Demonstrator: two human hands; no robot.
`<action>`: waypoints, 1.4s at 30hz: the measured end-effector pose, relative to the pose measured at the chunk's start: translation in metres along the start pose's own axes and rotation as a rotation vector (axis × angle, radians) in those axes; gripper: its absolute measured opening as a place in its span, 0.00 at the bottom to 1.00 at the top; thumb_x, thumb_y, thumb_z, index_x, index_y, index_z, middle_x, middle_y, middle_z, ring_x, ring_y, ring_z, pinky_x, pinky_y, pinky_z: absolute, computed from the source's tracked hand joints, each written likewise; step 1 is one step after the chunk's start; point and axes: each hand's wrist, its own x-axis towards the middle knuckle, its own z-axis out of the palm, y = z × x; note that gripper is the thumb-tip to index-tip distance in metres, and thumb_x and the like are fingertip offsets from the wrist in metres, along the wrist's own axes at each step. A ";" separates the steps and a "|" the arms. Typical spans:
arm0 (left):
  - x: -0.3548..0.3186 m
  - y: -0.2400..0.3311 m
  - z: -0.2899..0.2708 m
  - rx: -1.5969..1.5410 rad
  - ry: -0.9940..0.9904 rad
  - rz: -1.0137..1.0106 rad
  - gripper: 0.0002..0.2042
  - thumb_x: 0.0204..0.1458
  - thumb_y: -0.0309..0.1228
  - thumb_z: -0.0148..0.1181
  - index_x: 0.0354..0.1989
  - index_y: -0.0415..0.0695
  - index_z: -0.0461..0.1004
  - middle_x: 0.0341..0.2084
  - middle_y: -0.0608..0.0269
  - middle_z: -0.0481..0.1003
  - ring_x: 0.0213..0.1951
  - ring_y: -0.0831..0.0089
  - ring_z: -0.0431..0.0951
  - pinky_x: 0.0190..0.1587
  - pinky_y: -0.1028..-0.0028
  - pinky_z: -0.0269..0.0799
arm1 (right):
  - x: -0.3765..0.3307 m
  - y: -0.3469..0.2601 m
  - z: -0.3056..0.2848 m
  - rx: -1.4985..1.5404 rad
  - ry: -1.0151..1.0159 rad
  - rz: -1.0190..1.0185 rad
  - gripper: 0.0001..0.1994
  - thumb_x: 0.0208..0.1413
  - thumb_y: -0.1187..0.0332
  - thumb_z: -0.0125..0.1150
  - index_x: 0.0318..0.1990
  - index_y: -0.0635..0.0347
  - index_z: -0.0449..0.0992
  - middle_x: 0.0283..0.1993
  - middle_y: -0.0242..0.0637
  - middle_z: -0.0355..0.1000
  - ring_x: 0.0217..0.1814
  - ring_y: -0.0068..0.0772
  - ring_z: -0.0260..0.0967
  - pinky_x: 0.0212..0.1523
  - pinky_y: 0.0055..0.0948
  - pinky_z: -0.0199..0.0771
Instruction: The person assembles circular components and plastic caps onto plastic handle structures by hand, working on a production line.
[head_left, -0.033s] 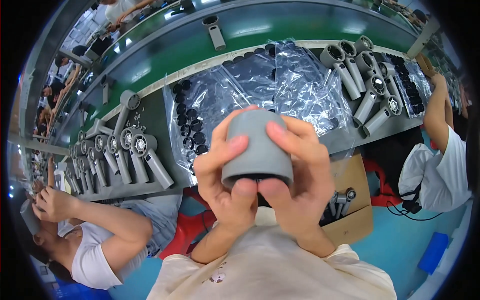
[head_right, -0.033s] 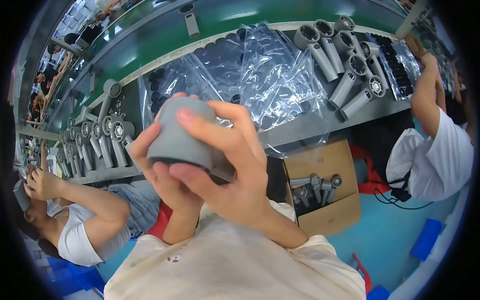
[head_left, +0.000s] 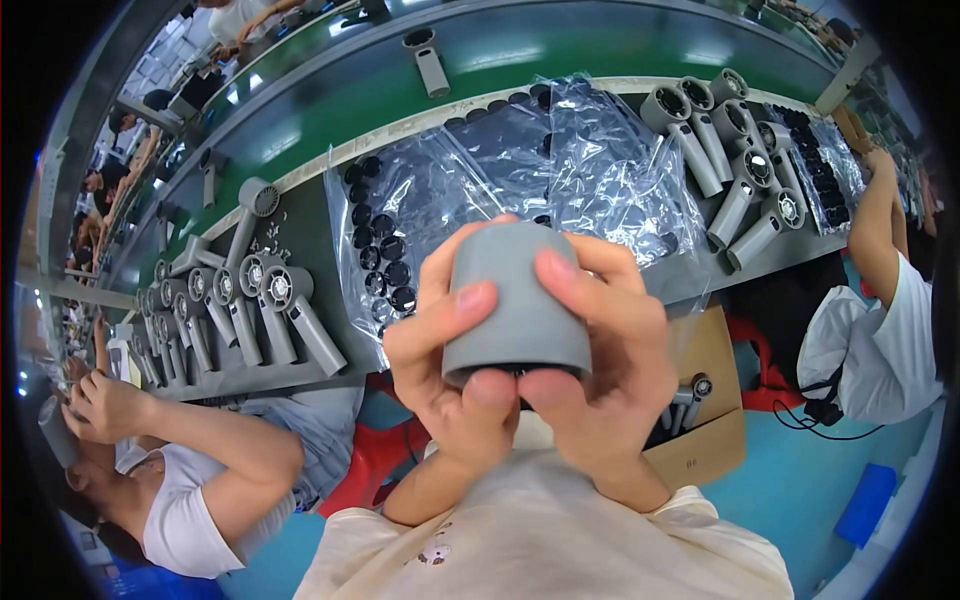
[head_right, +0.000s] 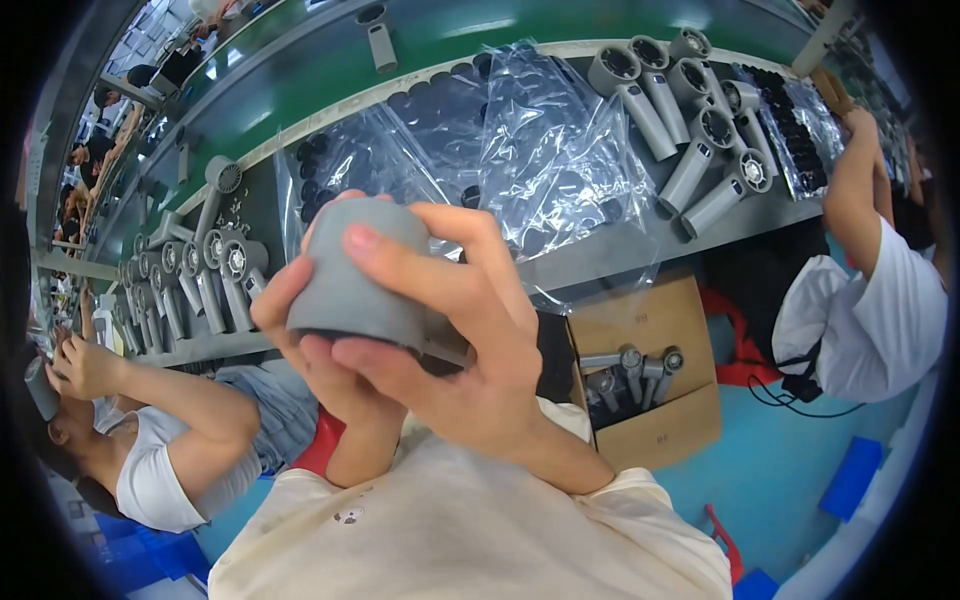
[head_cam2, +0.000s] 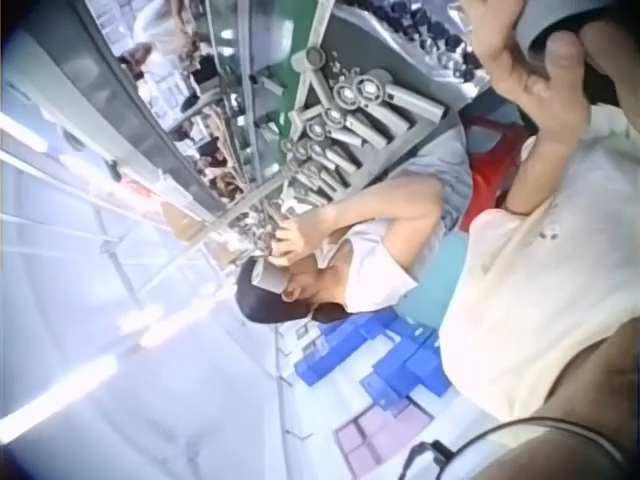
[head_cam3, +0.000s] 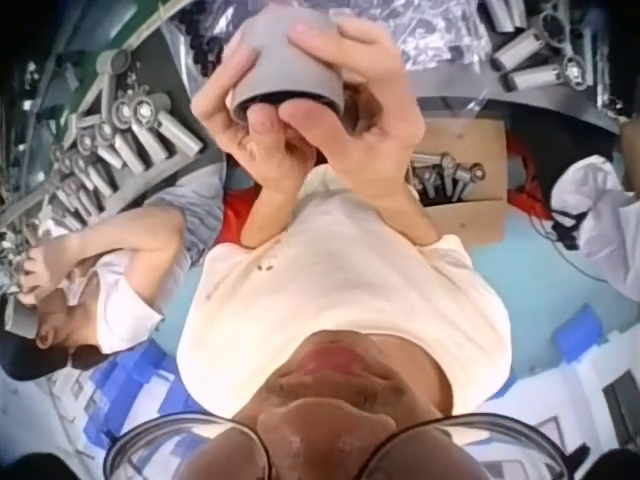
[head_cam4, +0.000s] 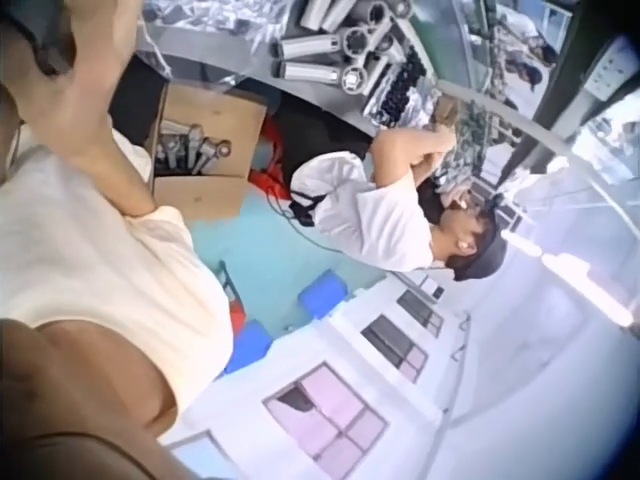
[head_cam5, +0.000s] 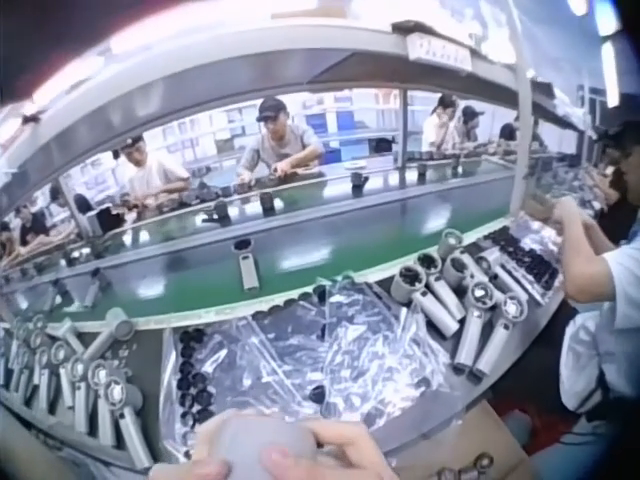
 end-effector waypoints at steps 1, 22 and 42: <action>-0.001 0.002 0.001 0.006 0.003 -0.003 0.20 0.56 0.41 0.55 0.50 0.40 0.65 0.52 0.38 0.65 0.53 0.57 0.68 0.55 0.65 0.63 | 0.002 0.001 0.001 0.005 -0.001 0.006 0.23 0.47 0.73 0.67 0.53 0.63 0.70 0.49 0.40 0.63 0.47 0.30 0.68 0.43 0.25 0.71; -0.002 -0.019 -0.019 0.195 -0.059 0.068 0.24 0.59 0.50 0.46 0.54 0.43 0.66 0.57 0.23 0.55 0.56 0.40 0.64 0.54 0.55 0.65 | -0.006 0.024 0.009 0.123 0.092 0.024 0.28 0.40 0.69 0.71 0.51 0.65 0.70 0.50 0.52 0.67 0.50 0.43 0.66 0.49 0.31 0.66; 0.004 0.016 -0.025 -0.076 0.086 -0.478 0.28 0.53 0.39 0.60 0.57 0.35 0.63 0.57 0.41 0.63 0.56 0.61 0.67 0.59 0.66 0.62 | -0.009 0.003 0.000 -0.008 -0.046 0.396 0.37 0.45 0.73 0.68 0.62 0.69 0.54 0.56 0.44 0.62 0.59 0.33 0.61 0.57 0.29 0.61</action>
